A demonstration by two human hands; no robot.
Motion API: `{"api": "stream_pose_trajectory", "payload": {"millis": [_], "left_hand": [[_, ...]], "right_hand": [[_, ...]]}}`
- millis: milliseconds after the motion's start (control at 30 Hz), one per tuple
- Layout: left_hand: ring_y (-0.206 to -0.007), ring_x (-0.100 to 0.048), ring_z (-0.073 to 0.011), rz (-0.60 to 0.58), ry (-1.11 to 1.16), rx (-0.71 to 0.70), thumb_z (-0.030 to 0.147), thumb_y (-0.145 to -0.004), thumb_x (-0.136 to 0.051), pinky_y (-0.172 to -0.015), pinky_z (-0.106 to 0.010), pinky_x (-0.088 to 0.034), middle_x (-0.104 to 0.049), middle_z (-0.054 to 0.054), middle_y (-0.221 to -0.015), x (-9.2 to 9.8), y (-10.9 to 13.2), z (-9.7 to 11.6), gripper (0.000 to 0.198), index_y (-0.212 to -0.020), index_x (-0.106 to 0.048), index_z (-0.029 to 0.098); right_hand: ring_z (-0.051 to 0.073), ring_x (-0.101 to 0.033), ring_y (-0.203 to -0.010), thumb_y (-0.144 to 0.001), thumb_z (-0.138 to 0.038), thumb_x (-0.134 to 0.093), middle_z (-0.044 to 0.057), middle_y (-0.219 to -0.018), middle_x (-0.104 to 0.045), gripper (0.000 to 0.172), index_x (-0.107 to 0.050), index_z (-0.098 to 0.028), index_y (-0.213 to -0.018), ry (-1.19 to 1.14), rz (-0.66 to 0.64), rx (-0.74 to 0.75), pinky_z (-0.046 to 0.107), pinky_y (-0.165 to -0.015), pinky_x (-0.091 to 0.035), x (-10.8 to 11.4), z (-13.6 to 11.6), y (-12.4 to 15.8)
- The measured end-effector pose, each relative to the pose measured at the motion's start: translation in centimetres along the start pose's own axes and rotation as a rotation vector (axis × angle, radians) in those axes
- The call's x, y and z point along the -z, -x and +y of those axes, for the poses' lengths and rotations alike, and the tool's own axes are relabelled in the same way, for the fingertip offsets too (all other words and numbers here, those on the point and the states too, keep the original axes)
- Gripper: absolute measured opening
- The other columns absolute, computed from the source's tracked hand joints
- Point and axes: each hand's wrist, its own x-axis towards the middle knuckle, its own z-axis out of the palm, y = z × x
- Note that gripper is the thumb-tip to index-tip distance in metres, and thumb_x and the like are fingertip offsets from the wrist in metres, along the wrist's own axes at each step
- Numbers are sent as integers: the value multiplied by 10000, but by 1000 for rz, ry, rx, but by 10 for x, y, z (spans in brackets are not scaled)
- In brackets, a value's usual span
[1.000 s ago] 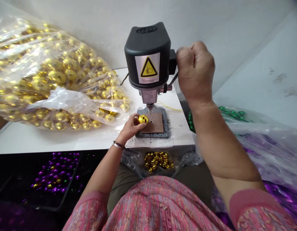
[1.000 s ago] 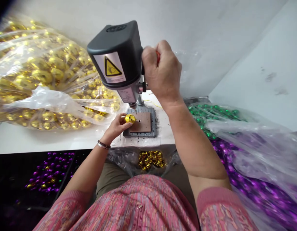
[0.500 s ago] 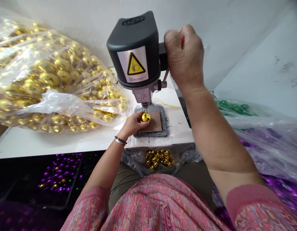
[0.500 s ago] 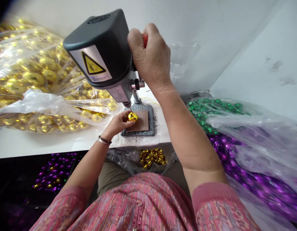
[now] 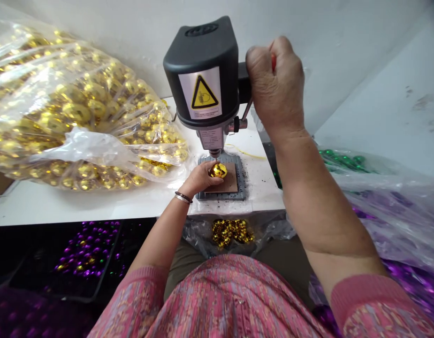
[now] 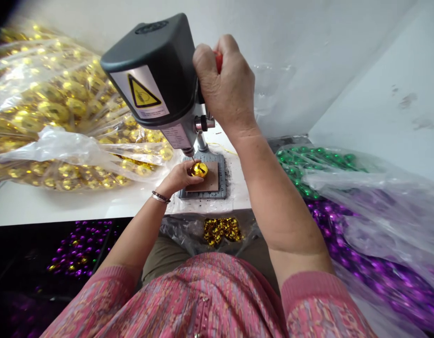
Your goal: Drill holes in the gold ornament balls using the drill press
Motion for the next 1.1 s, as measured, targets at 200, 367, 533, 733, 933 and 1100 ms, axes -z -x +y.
{"api": "stream_pose_trajectory", "payload": {"millis": [200, 367, 533, 733, 933, 1100], "left_hand": [[-1040, -708, -230, -48, 208, 36, 251, -664, -815, -986, -377, -556, -772, -29, -1138, -6, 1, -8, 692, -1332, -655, 171], [-1098, -707, -255, -32, 198, 65, 259, -653, -839, -1048, -403, -534, -762, -75, -1207, -6, 1, -8, 777, -1388, -623, 130], [-1079, -713, -243, -23, 168, 42, 244, -670, -838, -1034, -392, -543, -768, -50, -1190, -6, 2, -7, 747, -1383, -634, 151], [-1111, -701, -247, -19, 198, 25, 244, -675, -844, -1041, -380, -531, -751, -84, -1235, -9, 1, -10, 769, -1400, -616, 131], [-1144, -683, -255, -26, 204, -9, 273, -684, -843, -1063, -392, -511, -742, -76, -1252, -10, 1, -13, 743, -1387, -627, 166], [-1110, -687, -249, -37, 251, -12, 288, -682, -845, -1033, -379, -524, -749, -69, -1210, -13, 0, -17, 752, -1390, -621, 167]], "right_hand": [[47, -255, -608, -891, -199, -589, -86, -626, -283, 315, -329, -225, -714, -108, 34, 311, 203, -635, -319, 14, 23, 33], [66, -365, -602, -881, -238, -499, -45, -667, -411, 135, -432, -217, -766, 92, 10, 543, 238, -643, -371, 25, 50, 65], [102, -445, -610, -924, -315, -469, -18, -683, -488, 131, -507, -220, -843, 192, 69, 633, 275, -641, -429, 21, 76, 84], [98, -460, -607, -915, -264, -494, -19, -697, -502, 70, -521, -207, -887, 174, 162, 754, 266, -626, -424, 12, 93, 92], [98, -456, -621, -912, -201, -508, -27, -709, -509, 26, -531, -207, -900, 165, 237, 788, 252, -598, -383, 7, 99, 100], [107, -489, -629, -926, -208, -500, -6, -735, -544, 46, -536, -205, -896, 142, 300, 774, 259, -598, -400, 0, 103, 104]]}}
